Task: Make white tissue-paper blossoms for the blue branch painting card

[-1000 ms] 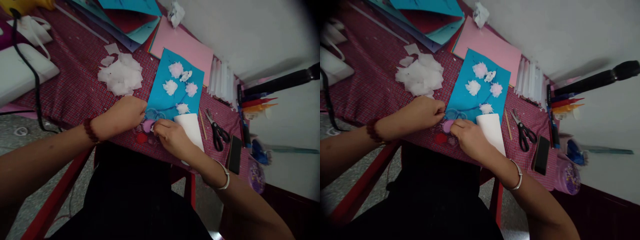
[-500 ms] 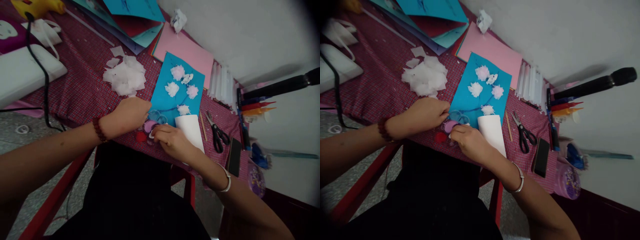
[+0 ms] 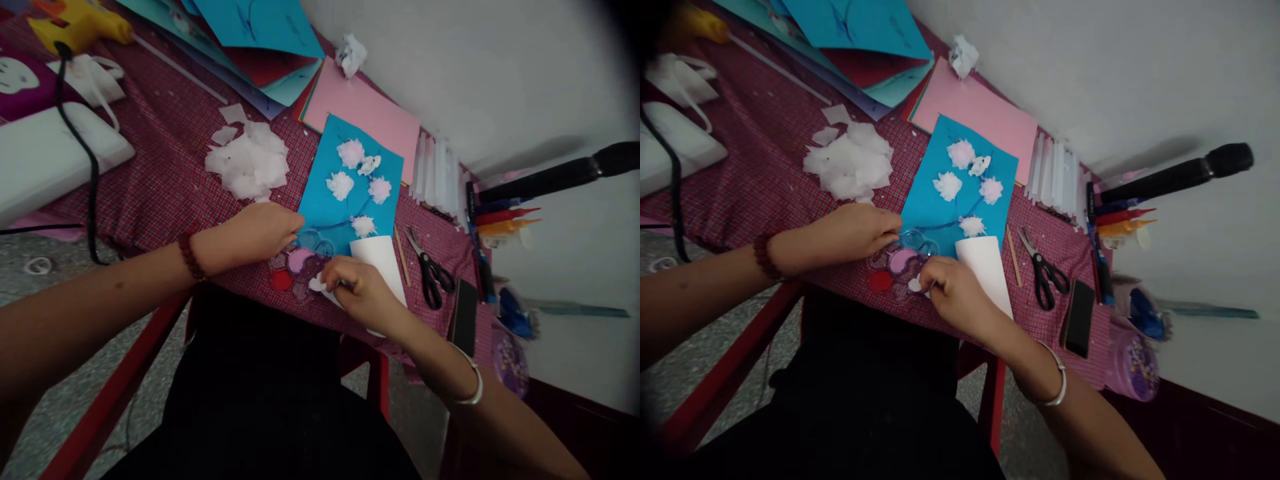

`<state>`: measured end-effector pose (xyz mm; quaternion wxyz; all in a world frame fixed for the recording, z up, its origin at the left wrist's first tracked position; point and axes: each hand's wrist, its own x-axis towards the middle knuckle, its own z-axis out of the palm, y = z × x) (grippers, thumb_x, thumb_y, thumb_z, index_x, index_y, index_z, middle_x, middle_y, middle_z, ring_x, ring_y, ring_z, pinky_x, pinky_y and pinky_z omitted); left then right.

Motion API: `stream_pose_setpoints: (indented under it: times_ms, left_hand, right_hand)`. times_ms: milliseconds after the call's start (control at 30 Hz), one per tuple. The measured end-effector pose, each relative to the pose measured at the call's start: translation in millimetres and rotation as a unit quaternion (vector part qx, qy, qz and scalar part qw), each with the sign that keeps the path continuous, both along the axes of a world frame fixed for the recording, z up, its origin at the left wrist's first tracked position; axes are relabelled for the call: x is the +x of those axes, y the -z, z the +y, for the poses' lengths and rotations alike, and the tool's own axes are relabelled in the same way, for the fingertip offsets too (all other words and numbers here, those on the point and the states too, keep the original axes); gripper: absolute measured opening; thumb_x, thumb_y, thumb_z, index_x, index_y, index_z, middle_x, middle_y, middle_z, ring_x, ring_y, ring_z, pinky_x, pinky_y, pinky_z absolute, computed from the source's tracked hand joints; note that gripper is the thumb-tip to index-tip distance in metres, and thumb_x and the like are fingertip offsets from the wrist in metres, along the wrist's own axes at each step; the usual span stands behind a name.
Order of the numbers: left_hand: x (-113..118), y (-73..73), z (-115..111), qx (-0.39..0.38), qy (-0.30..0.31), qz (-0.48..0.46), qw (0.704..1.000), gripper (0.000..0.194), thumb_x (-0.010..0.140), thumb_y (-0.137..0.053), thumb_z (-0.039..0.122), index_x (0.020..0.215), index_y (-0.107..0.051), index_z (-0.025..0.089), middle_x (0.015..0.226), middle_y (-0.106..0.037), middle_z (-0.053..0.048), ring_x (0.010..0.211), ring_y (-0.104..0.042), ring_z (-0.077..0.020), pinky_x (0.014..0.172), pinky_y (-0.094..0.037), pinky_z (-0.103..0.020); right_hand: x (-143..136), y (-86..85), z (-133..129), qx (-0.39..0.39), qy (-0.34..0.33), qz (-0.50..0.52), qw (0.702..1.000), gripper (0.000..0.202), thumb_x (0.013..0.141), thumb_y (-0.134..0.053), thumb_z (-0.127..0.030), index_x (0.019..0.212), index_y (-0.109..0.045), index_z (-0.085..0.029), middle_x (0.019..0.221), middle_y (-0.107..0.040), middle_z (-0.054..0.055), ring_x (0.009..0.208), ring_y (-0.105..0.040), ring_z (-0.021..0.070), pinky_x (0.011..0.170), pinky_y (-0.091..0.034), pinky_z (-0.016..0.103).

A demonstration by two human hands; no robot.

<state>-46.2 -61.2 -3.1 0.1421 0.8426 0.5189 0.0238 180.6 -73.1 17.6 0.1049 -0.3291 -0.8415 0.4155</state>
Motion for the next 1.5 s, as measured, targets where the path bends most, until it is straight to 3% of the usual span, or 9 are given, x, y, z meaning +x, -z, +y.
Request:
stream_pose_setpoints:
  times_ms: [100, 333, 467, 633, 867, 967, 1200, 1333, 1500]
  left_hand:
    - [-0.2, -0.2, 0.4, -0.004, 0.001, 0.002, 1.000, 0.024, 0.090, -0.042, 0.027, 0.085, -0.062, 0.016, 0.074, -0.066, -0.005, 0.067, -0.061, -0.0177, 0.058, -0.036, -0.027]
    - [-0.5, 0.3, 1.0, -0.003, -0.001, -0.009, 1.000, 0.025, 0.090, -0.040, 0.027, 0.082, -0.061, 0.015, 0.072, -0.065, -0.006, 0.064, -0.059, -0.0172, 0.057, -0.034, -0.028]
    - [0.2, 0.2, 2.6, -0.025, -0.030, -0.020, 0.999, 0.023, 0.087, -0.044, 0.029, 0.080, -0.062, 0.016, 0.071, -0.066, -0.005, 0.061, -0.057, -0.0166, 0.056, -0.033, -0.027]
    - [1.3, 0.5, 3.4, -0.041, -0.065, -0.043, 0.996, 0.021, 0.083, -0.048, 0.032, 0.074, -0.061, 0.018, 0.064, -0.063, -0.002, 0.056, -0.053, -0.0153, 0.053, -0.030, -0.027]
    - [0.9, 0.2, -1.8, -0.035, -0.050, -0.057, 0.997, 0.022, 0.085, -0.045, 0.028, 0.070, -0.058, 0.018, 0.063, -0.062, -0.003, 0.055, -0.053, -0.0152, 0.054, -0.029, -0.028]
    - [0.1, 1.2, -1.3, -0.034, -0.041, -0.055, 0.997, 0.021, 0.084, -0.046, 0.028, 0.070, -0.058, 0.019, 0.063, -0.062, -0.002, 0.055, -0.052, -0.0151, 0.054, -0.029, -0.028]
    - [0.1, 1.4, -0.4, -0.029, -0.039, -0.058, 0.997, 0.022, 0.085, -0.045, 0.028, 0.073, -0.060, 0.018, 0.062, -0.061, -0.003, 0.054, -0.051, -0.0158, 0.054, -0.029, -0.028]
    - [0.7, -0.2, -1.6, -0.038, -0.049, -0.061, 0.996, 0.022, 0.084, -0.044, 0.028, 0.073, -0.060, 0.018, 0.063, -0.061, -0.003, 0.055, -0.051, -0.0159, 0.054, -0.029, -0.028]
    - [1.7, 0.3, -1.6, -0.040, -0.055, -0.066, 0.996, 0.021, 0.084, -0.045, 0.027, 0.074, -0.061, 0.018, 0.064, -0.062, -0.003, 0.056, -0.051, -0.0156, 0.054, -0.029, -0.028]
  right_hand:
    - [3.1, -3.8, -9.2, 0.016, 0.014, 0.016, 1.000, 0.025, 0.072, -0.042, 0.003, 0.072, -0.050, -0.021, 0.085, -0.062, 0.001, 0.085, -0.058, 0.0135, 0.076, -0.046, 0.029]
    - [-10.9, 0.5, -29.2, 0.212, -0.175, -0.123, 0.954, 0.016, 0.088, -0.045, -0.007, 0.089, -0.059, -0.016, 0.093, -0.065, 0.008, 0.088, -0.053, 0.0202, 0.083, -0.041, 0.035]
    - [-21.3, -7.5, -31.8, 0.249, -0.192, -0.196, 0.929, 0.013, 0.088, -0.048, -0.010, 0.088, -0.059, -0.016, 0.086, -0.064, 0.007, 0.080, -0.051, 0.0207, 0.077, -0.039, 0.035]
    - [-27.2, -4.8, -31.0, 0.228, -0.100, -0.231, 0.941, 0.018, 0.082, -0.044, -0.003, 0.087, -0.058, -0.013, 0.082, -0.063, 0.010, 0.076, -0.052, 0.0215, 0.072, -0.038, 0.035]
    - [-3.3, -3.8, -22.6, -0.004, 0.103, -0.072, 0.992, 0.025, 0.076, -0.040, 0.000, 0.086, -0.053, -0.019, 0.083, -0.064, 0.002, 0.077, -0.060, 0.0153, 0.068, -0.044, 0.027]
    - [5.1, -4.5, -6.7, 0.089, 0.166, -0.013, 0.982, 0.027, 0.078, -0.039, 0.000, 0.088, -0.052, -0.021, 0.090, -0.065, 0.003, 0.086, -0.060, 0.0170, 0.076, -0.045, 0.031]
    - [-7.3, 2.9, 19.1, 0.278, -0.070, -0.189, 0.939, 0.023, 0.088, -0.041, -0.005, 0.095, -0.060, -0.017, 0.092, -0.065, 0.008, 0.089, -0.052, 0.0219, 0.079, -0.040, 0.035]
    - [-13.0, 1.2, 15.6, 0.319, -0.070, -0.257, 0.910, 0.021, 0.090, -0.041, -0.007, 0.093, -0.060, -0.016, 0.085, -0.063, 0.008, 0.082, -0.049, 0.0216, 0.073, -0.036, 0.035]
    - [-19.5, 8.1, 15.5, 0.311, -0.069, -0.249, 0.915, 0.022, 0.087, -0.041, -0.005, 0.091, -0.059, -0.018, 0.081, -0.063, 0.006, 0.079, -0.049, 0.0206, 0.071, -0.034, 0.034]
